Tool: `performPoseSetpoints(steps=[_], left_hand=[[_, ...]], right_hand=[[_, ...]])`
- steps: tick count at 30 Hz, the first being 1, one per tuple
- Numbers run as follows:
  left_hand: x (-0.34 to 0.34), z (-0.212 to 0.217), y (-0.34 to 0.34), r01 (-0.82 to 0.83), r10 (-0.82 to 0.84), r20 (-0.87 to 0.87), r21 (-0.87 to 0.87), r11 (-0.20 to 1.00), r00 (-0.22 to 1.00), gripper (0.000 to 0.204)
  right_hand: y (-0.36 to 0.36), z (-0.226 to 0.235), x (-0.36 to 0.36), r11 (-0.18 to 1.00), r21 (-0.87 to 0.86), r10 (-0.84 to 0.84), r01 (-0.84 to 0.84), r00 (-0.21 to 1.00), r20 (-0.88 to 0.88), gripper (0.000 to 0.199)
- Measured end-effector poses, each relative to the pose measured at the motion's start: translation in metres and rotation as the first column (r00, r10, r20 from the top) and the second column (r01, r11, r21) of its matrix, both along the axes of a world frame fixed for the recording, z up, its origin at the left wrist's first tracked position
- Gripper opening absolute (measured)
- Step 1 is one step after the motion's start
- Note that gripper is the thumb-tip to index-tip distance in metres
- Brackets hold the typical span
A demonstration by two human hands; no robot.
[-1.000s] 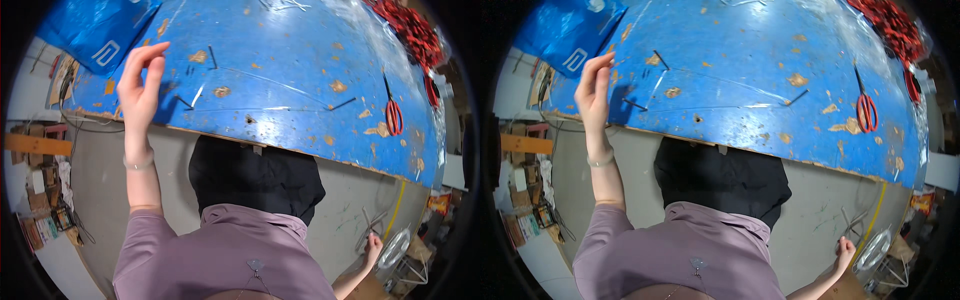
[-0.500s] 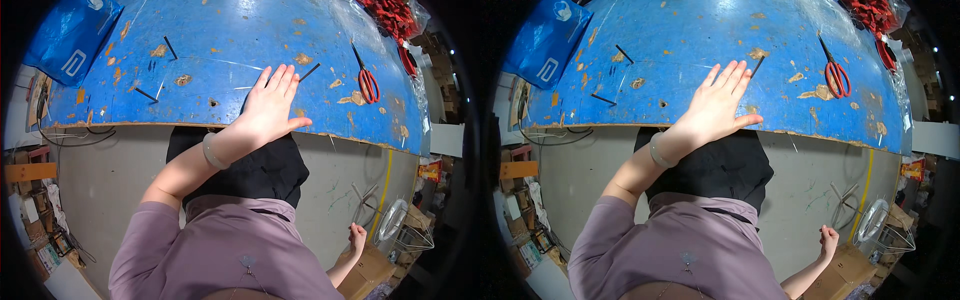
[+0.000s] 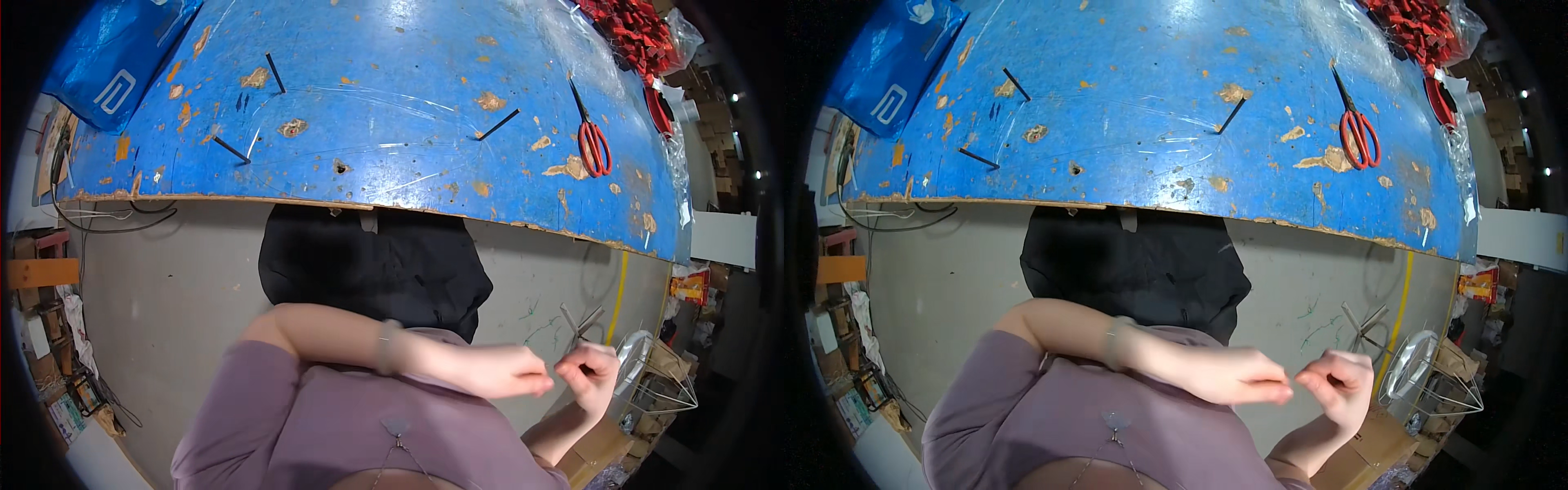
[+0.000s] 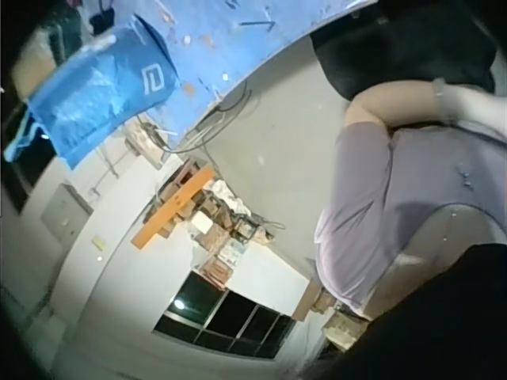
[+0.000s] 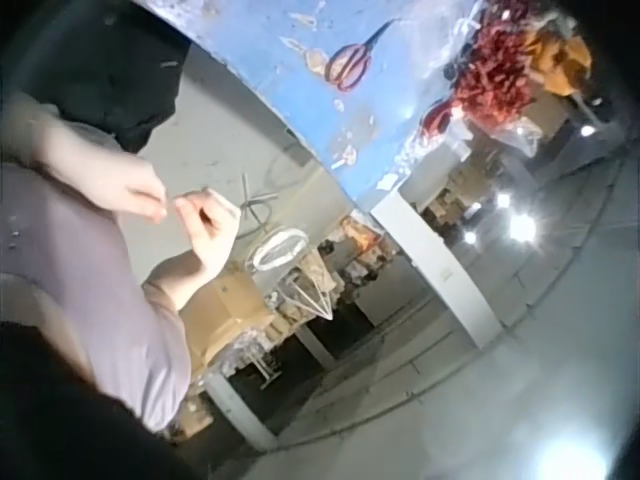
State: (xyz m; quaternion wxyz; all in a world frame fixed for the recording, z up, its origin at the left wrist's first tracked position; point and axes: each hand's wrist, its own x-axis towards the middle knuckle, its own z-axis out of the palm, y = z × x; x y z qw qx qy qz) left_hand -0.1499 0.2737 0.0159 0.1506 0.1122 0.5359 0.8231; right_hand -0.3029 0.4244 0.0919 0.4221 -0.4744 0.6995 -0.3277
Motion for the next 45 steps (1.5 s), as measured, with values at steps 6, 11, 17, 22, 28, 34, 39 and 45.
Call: performPoseSetpoints(steps=[6, 11, 17, 22, 28, 34, 39, 45], left_hand=[[0.131, -0.002, -0.114, -0.383, 0.324, 0.266, 0.213, 0.899, 0.908, 0.032], [0.217, -0.038, -0.179, -0.699, 0.798, -0.142, 0.410, 0.586, 0.586, 0.038], [0.236, -0.036, -0.224, -0.882, 0.906, -0.097, 0.204, 0.424, 0.412, 0.035], [0.230, -0.012, -0.267, -0.862, 0.915, -0.101, 0.309, 0.402, 0.390, 0.028], [0.194, 0.001, -0.315, -0.944, 0.950, 0.136, 0.217, 0.248, 0.281, 0.028], [0.154, -0.012, -0.306, -0.649, 0.838, -0.470, -0.735, -0.198, 0.276, 0.023], [0.169, -0.026, -0.300, -0.484, 0.258, -0.722, -0.642, -0.594, 0.642, 0.016], [0.200, -0.012, -0.277, -0.626, 0.468, -0.652, -0.743, -0.238, 0.597, 0.021]], right_hand=[[-0.047, 0.001, -0.024, 0.998, 0.030, 0.054, -0.051, 0.992, -0.110, 0.014], [-0.078, 0.000, -0.057, 1.000, 0.024, -0.007, 0.011, 0.985, -0.172, 0.012], [-0.139, 0.001, -0.073, 0.998, -0.043, 0.031, -0.042, 0.975, -0.220, 0.011], [-0.205, 0.003, -0.080, 0.992, -0.122, 0.013, -0.043, 0.970, -0.241, 0.013], [-0.275, -0.012, -0.103, 0.955, -0.288, -0.192, 0.069, 0.886, -0.423, 0.019], [-0.293, -0.065, -0.146, 0.927, -0.306, -0.363, 0.217, 0.724, -0.586, 0.027], [-0.205, -0.078, -0.166, 0.936, -0.184, -0.343, 0.301, 0.656, -0.672, 0.036], [-0.077, -0.089, -0.136, 0.825, -0.225, -0.537, 0.518, 0.595, -0.598, 0.036]])
